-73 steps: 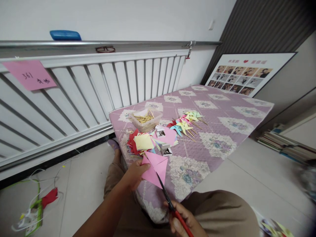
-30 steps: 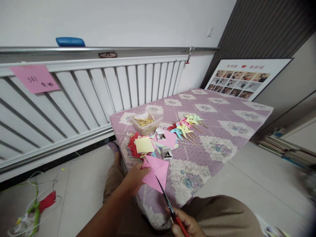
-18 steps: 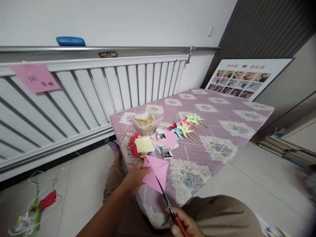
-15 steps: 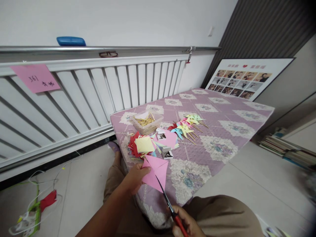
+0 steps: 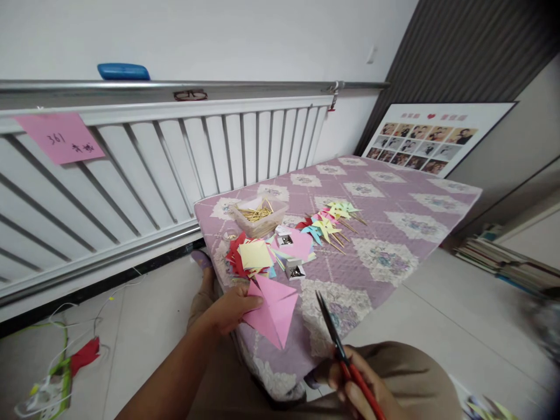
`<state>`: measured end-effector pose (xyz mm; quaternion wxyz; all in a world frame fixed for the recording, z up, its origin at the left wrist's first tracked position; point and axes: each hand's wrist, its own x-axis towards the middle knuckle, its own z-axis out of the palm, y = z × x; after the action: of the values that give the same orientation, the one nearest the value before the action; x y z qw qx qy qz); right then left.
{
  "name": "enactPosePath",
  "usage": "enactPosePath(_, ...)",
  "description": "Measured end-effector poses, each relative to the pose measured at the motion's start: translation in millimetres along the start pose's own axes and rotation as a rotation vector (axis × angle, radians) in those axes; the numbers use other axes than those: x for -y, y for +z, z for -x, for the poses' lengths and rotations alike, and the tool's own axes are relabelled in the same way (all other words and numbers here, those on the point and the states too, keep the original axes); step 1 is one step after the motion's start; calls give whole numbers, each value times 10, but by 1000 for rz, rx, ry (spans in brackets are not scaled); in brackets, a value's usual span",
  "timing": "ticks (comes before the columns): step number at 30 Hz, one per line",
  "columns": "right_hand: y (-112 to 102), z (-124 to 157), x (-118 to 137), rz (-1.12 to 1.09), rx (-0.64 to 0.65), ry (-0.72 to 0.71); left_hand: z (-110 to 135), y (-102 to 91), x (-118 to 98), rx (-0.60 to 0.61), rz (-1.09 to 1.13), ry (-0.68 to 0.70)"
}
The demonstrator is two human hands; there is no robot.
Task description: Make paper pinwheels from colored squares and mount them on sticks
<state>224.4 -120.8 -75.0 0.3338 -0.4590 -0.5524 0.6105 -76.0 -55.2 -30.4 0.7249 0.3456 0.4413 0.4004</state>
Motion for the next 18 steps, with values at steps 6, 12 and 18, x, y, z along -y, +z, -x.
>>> enactPosePath(6,49,-277,239,-111,-102,41,18,123,-101,232,-488,-27)
enactPosePath(12,243,-435,528,-61,-2,-25,25,304,-241,296,-937,-10)
enactPosePath(18,450,-493,602,-79,59,23,-24,301,-177,343,-942,50)
